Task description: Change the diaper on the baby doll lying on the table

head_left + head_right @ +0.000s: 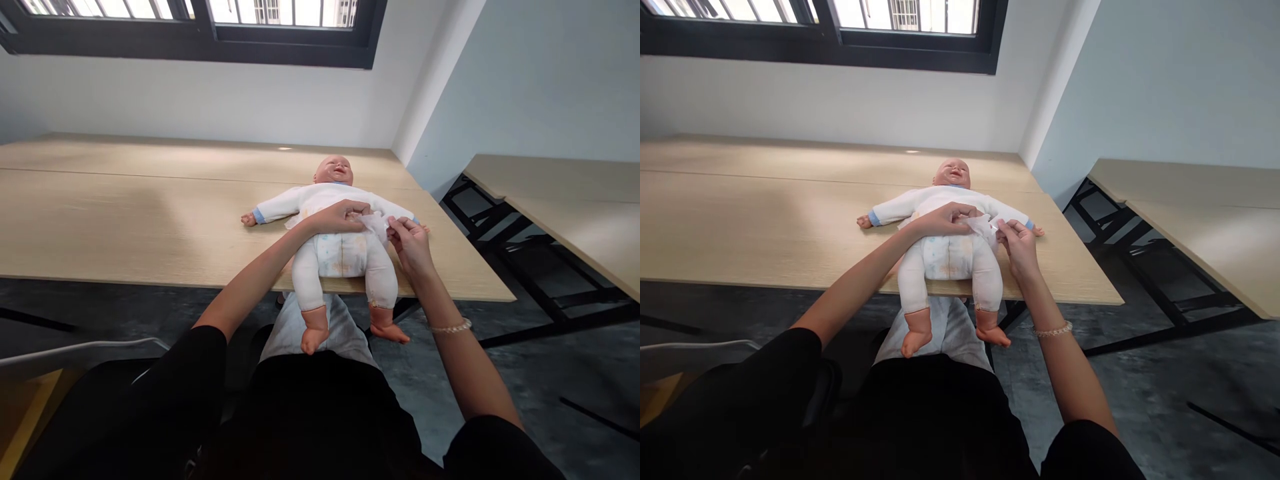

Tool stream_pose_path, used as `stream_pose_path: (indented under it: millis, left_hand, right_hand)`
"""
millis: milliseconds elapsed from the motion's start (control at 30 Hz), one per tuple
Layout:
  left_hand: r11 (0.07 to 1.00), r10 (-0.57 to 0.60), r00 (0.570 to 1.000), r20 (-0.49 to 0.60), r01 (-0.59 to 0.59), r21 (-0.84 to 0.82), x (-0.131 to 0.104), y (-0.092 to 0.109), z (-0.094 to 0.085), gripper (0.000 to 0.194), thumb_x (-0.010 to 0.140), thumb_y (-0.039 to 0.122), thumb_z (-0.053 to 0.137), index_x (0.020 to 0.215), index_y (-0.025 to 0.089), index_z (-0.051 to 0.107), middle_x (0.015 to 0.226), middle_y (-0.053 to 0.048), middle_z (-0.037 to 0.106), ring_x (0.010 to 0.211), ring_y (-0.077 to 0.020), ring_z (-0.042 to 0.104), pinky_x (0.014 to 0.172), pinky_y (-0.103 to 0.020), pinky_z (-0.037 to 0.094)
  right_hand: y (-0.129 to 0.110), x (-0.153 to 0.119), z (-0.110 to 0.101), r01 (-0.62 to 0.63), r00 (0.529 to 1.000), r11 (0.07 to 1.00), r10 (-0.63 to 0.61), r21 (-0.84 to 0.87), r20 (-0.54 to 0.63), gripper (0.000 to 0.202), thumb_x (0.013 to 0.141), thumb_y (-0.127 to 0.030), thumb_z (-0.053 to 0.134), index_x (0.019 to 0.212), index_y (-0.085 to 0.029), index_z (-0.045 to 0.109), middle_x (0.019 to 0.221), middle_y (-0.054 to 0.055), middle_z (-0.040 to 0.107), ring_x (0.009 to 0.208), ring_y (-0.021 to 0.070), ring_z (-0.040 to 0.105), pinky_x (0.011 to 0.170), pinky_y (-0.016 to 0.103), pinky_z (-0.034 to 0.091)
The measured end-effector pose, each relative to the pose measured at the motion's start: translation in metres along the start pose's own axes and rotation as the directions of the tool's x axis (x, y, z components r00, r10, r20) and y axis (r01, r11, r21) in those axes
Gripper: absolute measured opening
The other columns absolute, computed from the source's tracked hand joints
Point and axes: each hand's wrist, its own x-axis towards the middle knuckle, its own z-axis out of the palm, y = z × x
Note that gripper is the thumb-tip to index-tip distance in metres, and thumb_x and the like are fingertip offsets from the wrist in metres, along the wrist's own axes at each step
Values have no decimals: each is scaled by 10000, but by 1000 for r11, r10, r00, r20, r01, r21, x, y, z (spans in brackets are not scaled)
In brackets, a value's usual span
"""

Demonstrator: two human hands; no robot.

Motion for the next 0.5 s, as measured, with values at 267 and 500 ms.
stream_pose_path:
  millis: [267,500]
  left_hand:
    - [965,-24,998,60,7,261,2,1,9,391,950,544,532,1089,199,653,1016,-60,675,993,-219,602,932,-326,424]
    - [909,-78,995,-59,96,405,11,-10,15,313,992,388,466,808,179,607,906,-76,621,1072,-252,571,962,-355,416]
  right_hand:
    - [6,7,-11,7,994,999,-2,45,-108,448,618,-493,952,728,-198,633,686,-18,641,605,82,612,571,155,554]
    - [0,4,4,188,966,979,-199,-76,-165,349,743,-479,845,722,-199,638,695,3,673,628,100,623,635,207,541]
